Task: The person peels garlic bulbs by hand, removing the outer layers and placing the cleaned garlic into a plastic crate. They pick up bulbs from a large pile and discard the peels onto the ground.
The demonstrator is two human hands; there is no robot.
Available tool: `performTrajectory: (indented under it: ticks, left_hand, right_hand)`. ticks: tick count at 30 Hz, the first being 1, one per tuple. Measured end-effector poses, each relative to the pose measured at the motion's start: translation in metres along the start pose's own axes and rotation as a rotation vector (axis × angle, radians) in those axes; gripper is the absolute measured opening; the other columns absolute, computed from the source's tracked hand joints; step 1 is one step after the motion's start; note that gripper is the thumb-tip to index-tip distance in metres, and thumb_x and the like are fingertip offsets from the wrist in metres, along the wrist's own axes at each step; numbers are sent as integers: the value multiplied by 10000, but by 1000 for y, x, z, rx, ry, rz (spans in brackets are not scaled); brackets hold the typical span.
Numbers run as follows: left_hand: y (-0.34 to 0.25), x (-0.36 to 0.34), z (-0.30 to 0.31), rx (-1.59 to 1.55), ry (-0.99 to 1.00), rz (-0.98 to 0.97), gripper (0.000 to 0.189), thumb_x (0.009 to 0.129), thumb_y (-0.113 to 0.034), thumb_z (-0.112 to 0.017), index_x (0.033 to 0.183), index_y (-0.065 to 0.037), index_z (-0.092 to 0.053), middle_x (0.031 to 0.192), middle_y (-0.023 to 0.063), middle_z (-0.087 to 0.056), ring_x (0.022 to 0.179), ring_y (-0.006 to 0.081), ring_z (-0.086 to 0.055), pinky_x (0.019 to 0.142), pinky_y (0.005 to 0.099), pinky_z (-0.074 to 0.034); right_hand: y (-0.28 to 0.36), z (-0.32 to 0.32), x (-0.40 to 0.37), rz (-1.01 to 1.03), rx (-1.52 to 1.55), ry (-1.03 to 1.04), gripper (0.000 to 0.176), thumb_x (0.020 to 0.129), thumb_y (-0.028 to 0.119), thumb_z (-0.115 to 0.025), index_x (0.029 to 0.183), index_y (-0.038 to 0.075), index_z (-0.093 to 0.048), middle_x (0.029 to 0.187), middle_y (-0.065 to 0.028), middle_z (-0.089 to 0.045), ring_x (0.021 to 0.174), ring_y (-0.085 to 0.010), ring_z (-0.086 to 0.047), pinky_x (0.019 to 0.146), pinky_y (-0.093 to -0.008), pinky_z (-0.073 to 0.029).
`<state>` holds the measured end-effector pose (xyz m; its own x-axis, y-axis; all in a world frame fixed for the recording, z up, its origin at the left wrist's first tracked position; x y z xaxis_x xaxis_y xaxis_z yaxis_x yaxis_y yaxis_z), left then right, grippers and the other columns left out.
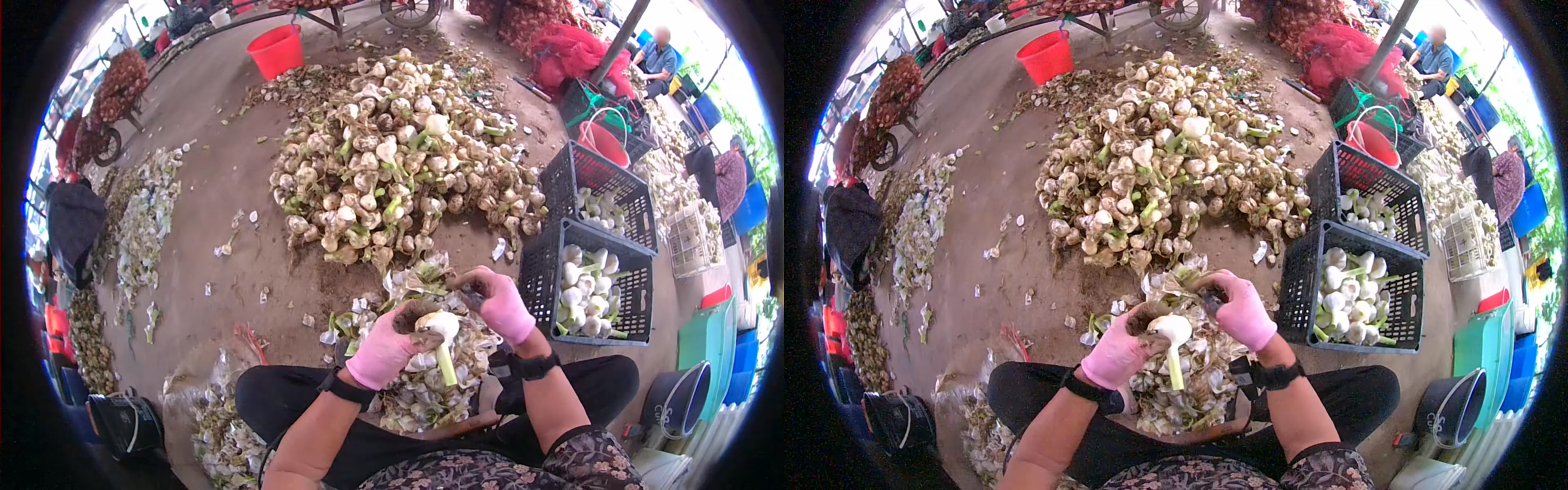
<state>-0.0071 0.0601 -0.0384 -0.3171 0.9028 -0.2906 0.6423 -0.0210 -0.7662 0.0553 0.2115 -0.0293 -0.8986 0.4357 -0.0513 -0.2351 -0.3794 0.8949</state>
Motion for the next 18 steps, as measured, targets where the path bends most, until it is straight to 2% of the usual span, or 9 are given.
performTrajectory:
  ticks: [2, 4, 6, 7, 8, 13, 16, 18]
  left_hand:
    - [-5, 2, -2, 88, -33, -22, 444, 759, -47, -755, 1160, -17, -568, 1062, 32, -630, 983, 113, -573, 884, 272, -463]
    - [-9, 5, -3, 256, -62, -43, 473, 746, -80, -776, 1166, -17, -566, 1063, 31, -633, 960, 104, -574, 881, 267, -461]
    - [-15, 6, -8, 257, -67, -59, 463, 741, -109, -787, 1145, -12, -582, 1047, 34, -640, 940, 91, -570, 870, 257, -459]
    - [-14, 6, -6, 339, -75, -41, 449, 739, -114, -789, 1129, -10, -591, 1040, 36, -642, 935, 88, -571, 864, 254, -460]
    - [-13, 6, -4, 421, -84, -21, 436, 736, -119, -791, 1113, -7, -601, 1032, 38, -644, 930, 85, -571, 858, 250, -461]
    - [-12, 6, -7, 450, -53, -14, 445, 717, -141, -807, 1092, -1, -611, 1017, 33, -646, 927, 79, -576, 850, 248, -464]
    - [-7, 6, -9, 444, 9, 17, 484, 701, -141, -818, 1105, -1, -592, 1017, 30, -642, 937, 79, -573, 856, 252, -464]
    - [-4, 4, -16, 393, 64, 23, 513, 690, -138, -825, 1118, -4, -576, 1020, 29, -637, 943, 80, -571, 859, 254, -464]
  right_hand:
    - [43, 4, -9, 19, 405, 34, 407, 675, -139, -545, 997, 64, -688, 987, -118, -626, 915, -264, -621, 825, -311, -476]
    - [59, 9, -12, 54, 336, 69, 390, 686, -117, -567, 1010, 65, -685, 966, -109, -637, 919, -256, -626, 817, -317, -477]
    - [72, 4, -15, 221, -30, 161, 383, 660, -91, -629, 1014, 46, -686, 956, -97, -637, 873, -225, -629, 798, -285, -482]
    - [70, 4, -14, 223, -90, 139, 388, 633, -90, -619, 987, 54, -687, 901, -105, -637, 843, -253, -623, 773, -297, -484]
    - [70, 3, -14, 222, -87, 139, 388, 633, -90, -619, 987, 54, -687, 901, -105, -637, 843, -253, -623, 773, -297, -484]
    - [71, -4, -14, 231, -197, 133, 277, 636, -88, -597, 876, 40, -652, 838, -109, -628, 757, -275, -605, 673, -317, -482]
    - [66, -6, -9, 155, -183, 133, 265, 655, -78, -591, 884, 48, -638, 786, -118, -617, 731, -314, -607, 649, -342, -486]
    - [35, -8, 8, 130, -341, 43, 243, 687, -45, -598, 904, 56, -637, 748, -121, -614, 712, -348, -613, 656, -371, -495]
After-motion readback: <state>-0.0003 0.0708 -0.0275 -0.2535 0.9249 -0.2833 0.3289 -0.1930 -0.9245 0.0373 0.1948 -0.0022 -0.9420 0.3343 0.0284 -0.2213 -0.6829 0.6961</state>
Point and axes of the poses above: each hand's wrist, its own x-axis towards the middle knuckle, its own z-axis out of the back of the hand, y = z × x, the point moved 8 cm from there along x, towards the middle knuckle
